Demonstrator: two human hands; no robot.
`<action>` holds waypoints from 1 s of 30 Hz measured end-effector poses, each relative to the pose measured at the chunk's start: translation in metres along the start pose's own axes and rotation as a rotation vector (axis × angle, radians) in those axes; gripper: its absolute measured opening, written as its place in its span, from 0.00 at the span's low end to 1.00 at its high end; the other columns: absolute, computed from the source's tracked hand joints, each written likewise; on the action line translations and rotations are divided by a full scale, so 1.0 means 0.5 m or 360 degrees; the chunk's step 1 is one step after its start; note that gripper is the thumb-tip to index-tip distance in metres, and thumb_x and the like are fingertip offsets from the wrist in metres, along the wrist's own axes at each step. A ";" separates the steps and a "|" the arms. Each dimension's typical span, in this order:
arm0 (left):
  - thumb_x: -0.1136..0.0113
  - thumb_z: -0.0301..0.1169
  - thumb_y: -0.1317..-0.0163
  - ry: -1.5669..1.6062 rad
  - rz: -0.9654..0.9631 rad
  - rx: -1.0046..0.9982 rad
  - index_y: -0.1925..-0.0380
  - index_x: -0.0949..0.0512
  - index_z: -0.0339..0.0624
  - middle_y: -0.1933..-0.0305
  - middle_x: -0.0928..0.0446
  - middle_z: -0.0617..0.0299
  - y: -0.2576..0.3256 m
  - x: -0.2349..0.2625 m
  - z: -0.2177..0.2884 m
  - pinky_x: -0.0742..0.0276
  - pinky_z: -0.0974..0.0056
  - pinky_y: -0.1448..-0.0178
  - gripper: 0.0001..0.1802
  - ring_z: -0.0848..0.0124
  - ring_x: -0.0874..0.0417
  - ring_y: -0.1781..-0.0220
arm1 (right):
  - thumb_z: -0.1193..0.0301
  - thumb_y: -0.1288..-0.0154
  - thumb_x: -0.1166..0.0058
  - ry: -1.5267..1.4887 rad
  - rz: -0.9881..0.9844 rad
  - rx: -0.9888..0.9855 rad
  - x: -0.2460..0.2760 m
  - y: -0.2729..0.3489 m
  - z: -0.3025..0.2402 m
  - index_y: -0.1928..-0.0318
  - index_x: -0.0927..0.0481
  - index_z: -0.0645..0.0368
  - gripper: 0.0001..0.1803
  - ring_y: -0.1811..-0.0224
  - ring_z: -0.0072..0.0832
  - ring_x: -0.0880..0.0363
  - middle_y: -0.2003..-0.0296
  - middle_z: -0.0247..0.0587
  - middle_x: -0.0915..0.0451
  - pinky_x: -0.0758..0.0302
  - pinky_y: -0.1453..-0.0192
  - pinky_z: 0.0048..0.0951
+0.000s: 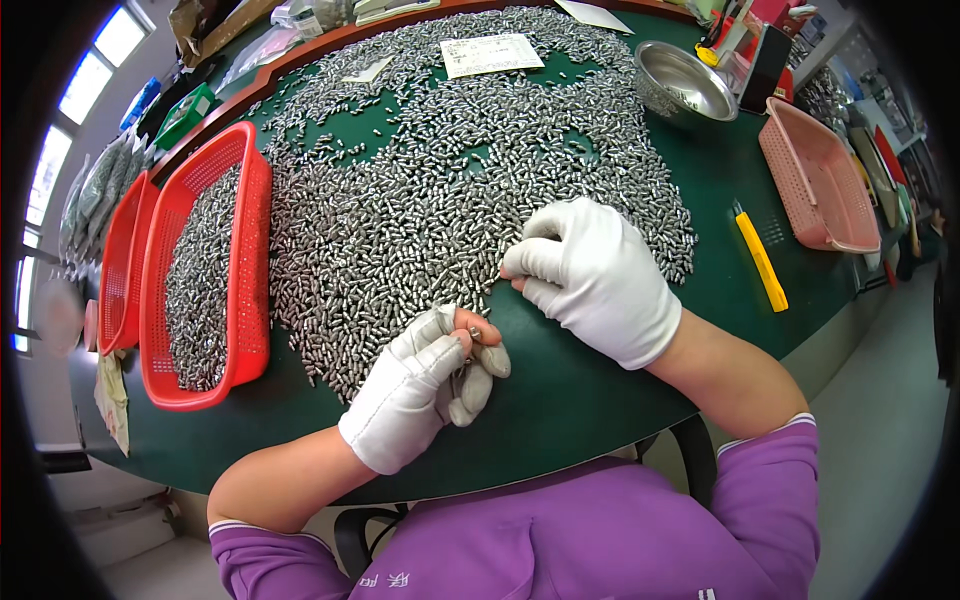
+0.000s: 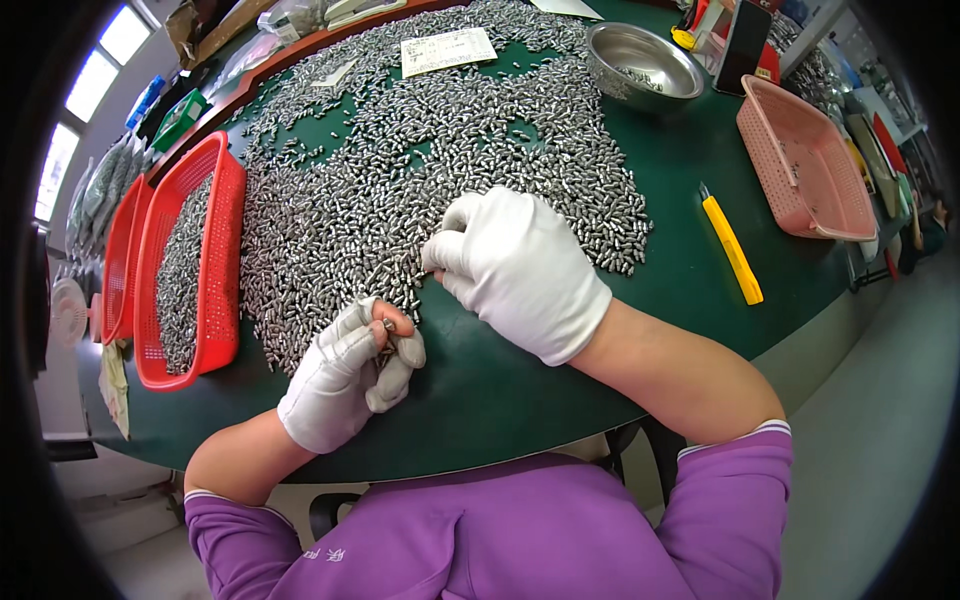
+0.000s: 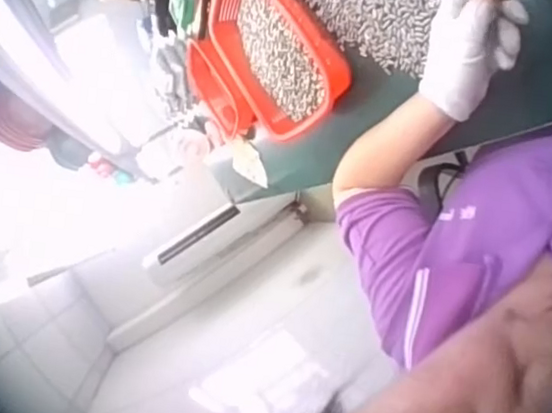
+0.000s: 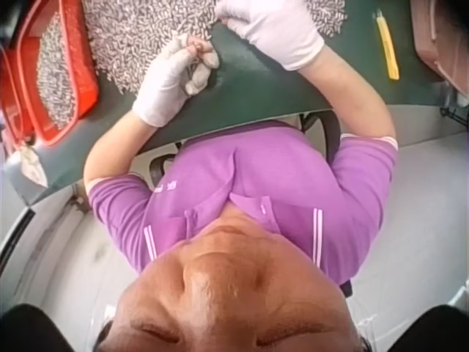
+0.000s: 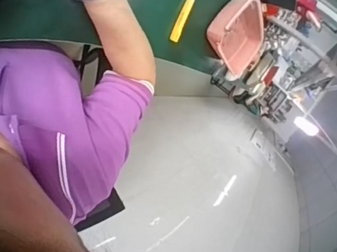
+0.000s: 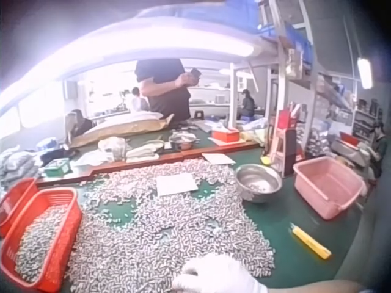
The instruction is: Inspecting and trimming small metal components using a hand tool at a manufacturing workstation.
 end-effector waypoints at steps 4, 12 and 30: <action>0.51 0.36 0.29 0.0064 -0.0083 -0.0065 0.53 0.28 0.44 0.61 0.22 0.61 0.002 -0.002 0.002 0.35 0.73 0.71 0.11 0.77 0.31 0.75 | 0.68 0.48 0.38 0.0181 -0.0178 -0.0020 -0.011 0.000 -0.007 0.69 0.20 0.55 0.07 0.64 0.38 0.23 0.69 0.38 0.24 0.24 0.63 0.39; 0.50 0.35 0.30 0.0019 -0.0031 -0.0001 0.56 0.29 0.44 0.62 0.23 0.62 0.000 0.005 0.001 0.35 0.74 0.72 0.09 0.78 0.31 0.75 | 0.68 0.50 0.37 0.0295 -0.0139 -0.0037 -0.001 0.004 -0.008 0.71 0.20 0.54 0.07 0.66 0.38 0.24 0.71 0.38 0.25 0.25 0.64 0.39; 0.47 0.36 0.30 -0.0054 0.0126 0.0117 0.59 0.29 0.46 0.67 0.26 0.66 0.004 -0.003 0.002 0.39 0.77 0.75 0.07 0.82 0.32 0.77 | 0.72 0.52 0.35 -0.0396 0.0082 0.0119 0.003 -0.005 -0.012 0.69 0.17 0.55 0.08 0.69 0.37 0.23 0.72 0.36 0.23 0.26 0.66 0.36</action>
Point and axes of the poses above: each hand's wrist, its own y-axis away from the middle knuckle, its own x-axis out of the back of the hand, z = x × y, the point moved 3 cm from there along -y, towards the middle knuckle
